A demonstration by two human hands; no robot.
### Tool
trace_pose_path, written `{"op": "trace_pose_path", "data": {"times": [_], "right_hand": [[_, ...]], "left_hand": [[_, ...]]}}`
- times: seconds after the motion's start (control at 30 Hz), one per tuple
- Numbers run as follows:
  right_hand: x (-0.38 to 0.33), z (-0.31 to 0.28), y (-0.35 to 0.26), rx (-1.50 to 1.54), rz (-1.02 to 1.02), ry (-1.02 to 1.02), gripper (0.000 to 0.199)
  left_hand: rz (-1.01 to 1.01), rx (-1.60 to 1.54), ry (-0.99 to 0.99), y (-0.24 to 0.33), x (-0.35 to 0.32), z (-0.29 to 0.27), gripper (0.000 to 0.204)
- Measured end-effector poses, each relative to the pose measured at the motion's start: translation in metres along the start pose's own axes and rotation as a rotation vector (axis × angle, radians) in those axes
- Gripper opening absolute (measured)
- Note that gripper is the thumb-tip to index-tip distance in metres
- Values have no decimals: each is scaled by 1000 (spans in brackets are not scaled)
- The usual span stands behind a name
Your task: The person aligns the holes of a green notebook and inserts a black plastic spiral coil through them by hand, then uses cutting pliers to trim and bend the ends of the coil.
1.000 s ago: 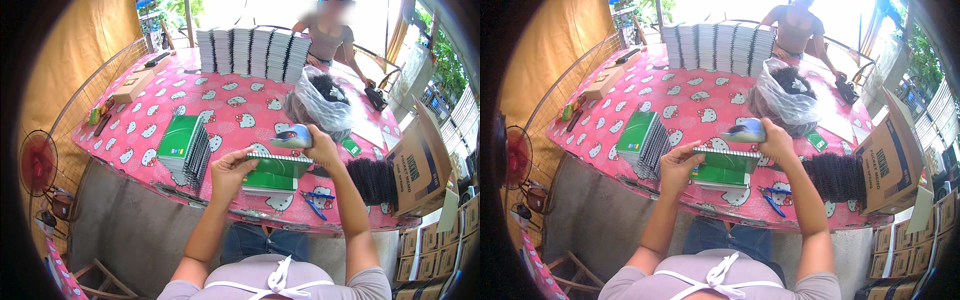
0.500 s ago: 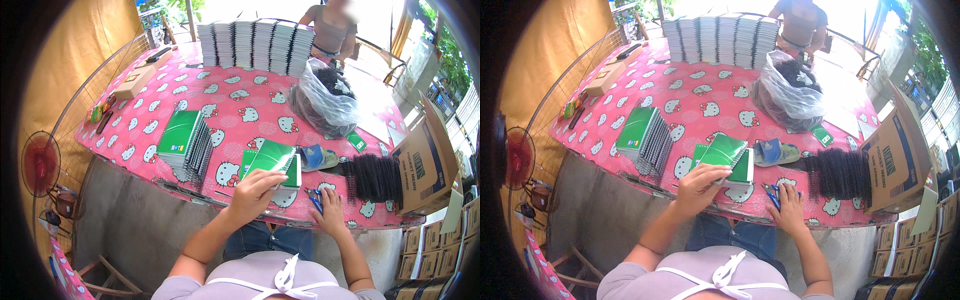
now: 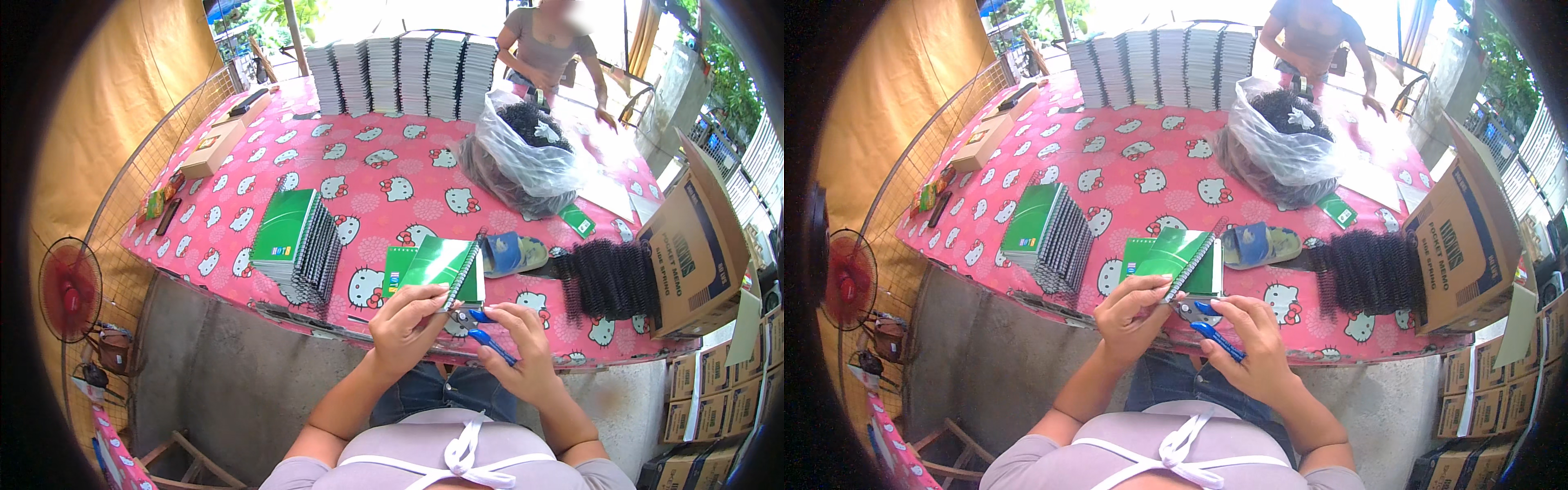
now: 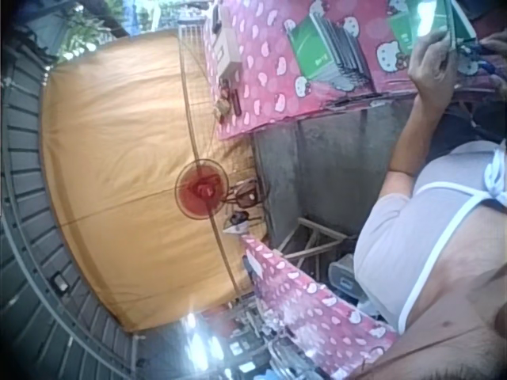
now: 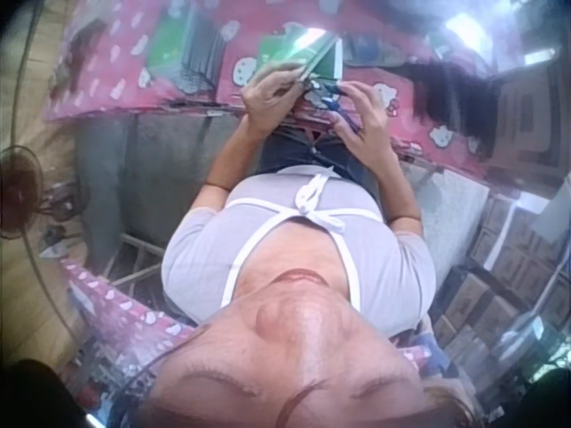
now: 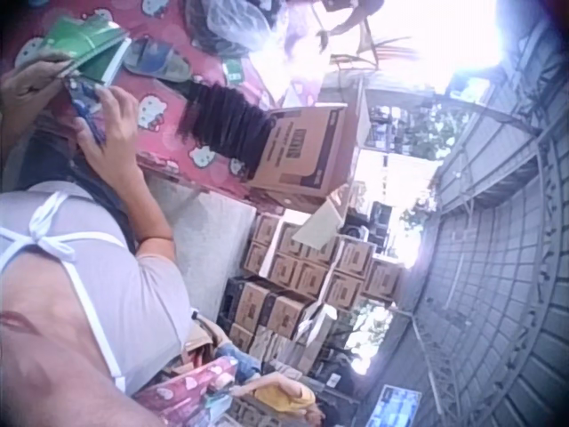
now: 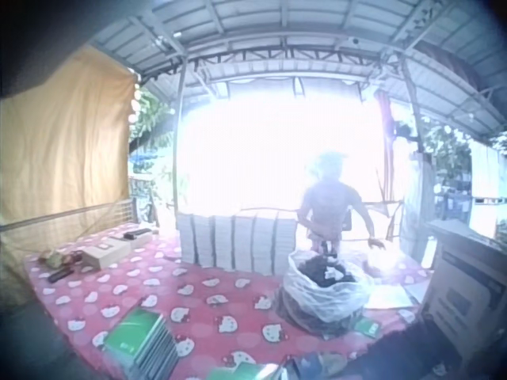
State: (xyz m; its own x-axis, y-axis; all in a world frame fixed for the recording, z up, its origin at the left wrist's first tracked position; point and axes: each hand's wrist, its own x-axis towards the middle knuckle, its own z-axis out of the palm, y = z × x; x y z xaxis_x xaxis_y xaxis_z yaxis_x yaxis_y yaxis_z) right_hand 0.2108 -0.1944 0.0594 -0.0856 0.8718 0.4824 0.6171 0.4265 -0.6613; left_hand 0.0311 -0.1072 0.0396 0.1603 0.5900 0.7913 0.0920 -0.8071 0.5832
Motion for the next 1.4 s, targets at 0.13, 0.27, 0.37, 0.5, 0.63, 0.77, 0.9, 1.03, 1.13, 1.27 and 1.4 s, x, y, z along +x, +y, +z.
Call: {"op": "trace_pose_path", "data": {"times": [0.13, 0.27, 0.37, 0.5, 0.63, 0.77, 0.9, 1.03, 1.13, 1.27, 1.4], "right_hand": [[-2, -2, 0, 294, 200, -93, 36], [3, -1, 2, 744, 440, -210, 33], [-2, -10, 15, 421, 414, -1, 36], [-41, 2, 92, -385, 366, 192, 48], [-56, 25, 112, -663, 342, 42, 62], [-19, 0, 113, -562, 259, 230, 59], [-1, -41, 165, -772, 486, 310, 48], [10, -40, 185, -983, 724, 103, 39], [8, -42, 211, -942, 682, 41, 35], [16, -49, 209, -866, 691, 16, 30], [21, -59, 190, -772, 737, 95, 27]], "left_hand": [[85, 20, -1, 2, 0, -4, 18], [241, 128, 13, -3, 14, -20, 15], [114, 195, 237, -4, 43, -54, 20], [87, 485, 370, 12, 96, -154, 11], [237, 800, -162, -8, 174, -201, 16], [-121, 688, -688, -109, 169, -213, 30], [-342, 828, -742, -134, 134, -191, 34], [-295, 816, -739, -135, 130, -186, 34], [-287, 795, -777, -132, 134, -178, 33], [-309, 813, -804, -128, 137, -190, 37], [-73, 786, -573, -56, 134, -148, 43]]}}
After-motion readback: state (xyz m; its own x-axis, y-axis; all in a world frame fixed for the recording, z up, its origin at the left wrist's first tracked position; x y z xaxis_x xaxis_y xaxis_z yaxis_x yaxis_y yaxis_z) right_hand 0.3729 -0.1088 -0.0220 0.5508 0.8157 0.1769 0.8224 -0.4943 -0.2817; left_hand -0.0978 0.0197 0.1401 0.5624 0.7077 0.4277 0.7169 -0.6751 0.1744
